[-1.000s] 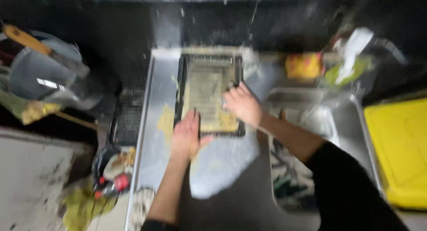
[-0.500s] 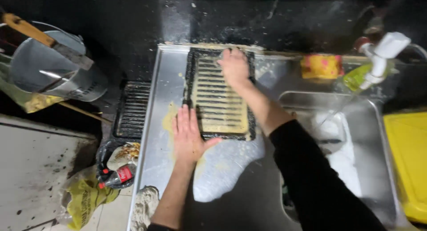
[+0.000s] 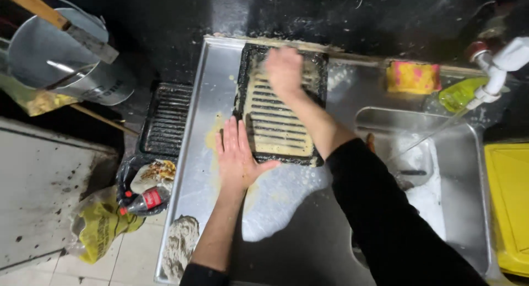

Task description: Scrubbing a dirty grill plate in a sink and disposing of charcoal ash in a kitchen setting.

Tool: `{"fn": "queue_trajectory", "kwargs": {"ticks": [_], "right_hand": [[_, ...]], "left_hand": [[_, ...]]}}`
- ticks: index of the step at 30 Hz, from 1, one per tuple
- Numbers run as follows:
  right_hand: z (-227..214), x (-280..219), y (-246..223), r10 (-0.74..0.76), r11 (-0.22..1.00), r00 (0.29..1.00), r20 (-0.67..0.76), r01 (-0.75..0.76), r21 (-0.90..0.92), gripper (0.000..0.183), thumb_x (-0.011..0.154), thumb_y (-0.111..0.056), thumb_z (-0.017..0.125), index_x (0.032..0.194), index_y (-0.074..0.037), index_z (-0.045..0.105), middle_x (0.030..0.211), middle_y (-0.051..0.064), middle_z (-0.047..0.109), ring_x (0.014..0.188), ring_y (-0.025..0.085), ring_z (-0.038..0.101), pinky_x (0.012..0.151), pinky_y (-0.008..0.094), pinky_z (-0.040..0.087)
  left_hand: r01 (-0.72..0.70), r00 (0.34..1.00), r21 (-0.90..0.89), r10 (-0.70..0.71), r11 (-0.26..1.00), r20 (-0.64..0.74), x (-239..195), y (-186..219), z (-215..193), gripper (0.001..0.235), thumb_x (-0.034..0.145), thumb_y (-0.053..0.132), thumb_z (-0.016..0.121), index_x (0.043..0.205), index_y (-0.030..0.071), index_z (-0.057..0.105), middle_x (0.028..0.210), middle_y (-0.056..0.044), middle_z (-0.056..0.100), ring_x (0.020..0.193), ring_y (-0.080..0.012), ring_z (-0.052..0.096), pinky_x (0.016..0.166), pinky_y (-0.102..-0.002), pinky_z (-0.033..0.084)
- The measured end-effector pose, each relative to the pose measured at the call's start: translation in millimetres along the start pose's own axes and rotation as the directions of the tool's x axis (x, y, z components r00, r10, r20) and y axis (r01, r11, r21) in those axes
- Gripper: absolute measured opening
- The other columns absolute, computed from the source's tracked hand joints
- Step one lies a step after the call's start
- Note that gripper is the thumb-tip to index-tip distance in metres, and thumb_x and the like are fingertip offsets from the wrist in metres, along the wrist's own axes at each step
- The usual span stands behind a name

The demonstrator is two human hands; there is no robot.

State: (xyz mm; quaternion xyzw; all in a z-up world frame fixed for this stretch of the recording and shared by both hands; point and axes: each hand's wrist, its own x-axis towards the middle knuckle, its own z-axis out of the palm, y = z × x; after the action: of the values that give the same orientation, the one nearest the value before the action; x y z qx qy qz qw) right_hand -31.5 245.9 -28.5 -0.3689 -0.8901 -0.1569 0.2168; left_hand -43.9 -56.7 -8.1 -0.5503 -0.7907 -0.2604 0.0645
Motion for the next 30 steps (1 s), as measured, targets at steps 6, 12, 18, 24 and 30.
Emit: {"fn": "queue_trajectory", "kwargs": {"ticks": [6, 12, 18, 24, 30], "right_hand": [[-111.1, -78.2, -38.1, -0.467, 0.847, 0.883, 0.04, 0.434, 0.306, 0.026, 0.086, -0.015, 0.063, 0.109, -0.005, 0.067, 0.113, 0.016, 0.057, 0.114, 0.031, 0.05, 0.094, 0.046, 0.041], [-141.9, -130.1, 75.3, -0.824, 0.462, 0.565, -0.038, 0.709, 0.533, 0.028, 0.085, -0.021, 0.063, 0.112, -0.014, 0.068, 0.132, 0.016, 0.057, 0.133, 0.034, 0.045, 0.105, 0.049, 0.038], [-131.2, -126.3, 26.8, -0.855, 0.47, 0.517, 0.049, 0.729, 0.499, 0.024, 0.085, -0.02, 0.063, 0.108, -0.018, 0.069, 0.126, 0.012, 0.058, 0.119, 0.029, 0.052, 0.097, 0.045, 0.04], [-136.4, -131.0, 57.9, -0.864, 0.376, 0.498, -0.07, 0.732, 0.568, 0.027, 0.079, -0.024, 0.074, 0.104, -0.017, 0.068, 0.112, 0.009, 0.057, 0.112, 0.03, 0.053, 0.092, 0.045, 0.04], [-137.2, -120.9, 3.4, -0.764, 0.505, 0.641, -0.068, 0.661, 0.556, 0.031, 0.074, -0.021, 0.075, 0.104, -0.013, 0.067, 0.117, 0.008, 0.058, 0.114, 0.03, 0.054, 0.097, 0.043, 0.042]], "left_hand": [[-0.017, 0.999, -0.034, 0.015, 0.999, -0.052, -4.3, 3.6, -6.9, 0.146, 0.06, 0.093, 0.064, 0.154, -0.012, 0.027, 0.161, -0.035, 0.029, 0.153, -0.0465, 0.025, 0.123, -0.064, 0.015], [0.035, 0.998, -0.025, -0.037, 0.999, -0.057, 9.6, 12.1, -10.1, 0.148, 0.051, 0.089, 0.066, 0.153, -0.012, 0.03, 0.159, -0.035, 0.032, 0.152, -0.046, 0.027, 0.12, -0.064, 0.018], [0.032, 0.999, -0.109, -0.034, 0.993, -0.013, 9.0, 18.4, -10.4, 0.147, 0.052, 0.086, 0.074, 0.152, -0.013, 0.032, 0.158, -0.035, 0.032, 0.15, -0.0447, 0.029, 0.122, -0.061, 0.02], [0.114, 0.988, -0.062, -0.107, 0.992, 0.11, -1.8, 18.1, -15.5, 0.153, 0.048, 0.087, 0.074, 0.151, -0.016, 0.027, 0.157, -0.036, 0.031, 0.15, -0.043, 0.028, 0.121, -0.059, 0.018], [0.012, 0.997, -0.058, -0.007, 0.998, 0.078, 4.2, 16.3, -7.7, 0.155, 0.054, 0.089, 0.074, 0.152, -0.018, 0.019, 0.159, -0.039, 0.025, 0.152, -0.0472, 0.023, 0.123, -0.056, 0.017]]}}
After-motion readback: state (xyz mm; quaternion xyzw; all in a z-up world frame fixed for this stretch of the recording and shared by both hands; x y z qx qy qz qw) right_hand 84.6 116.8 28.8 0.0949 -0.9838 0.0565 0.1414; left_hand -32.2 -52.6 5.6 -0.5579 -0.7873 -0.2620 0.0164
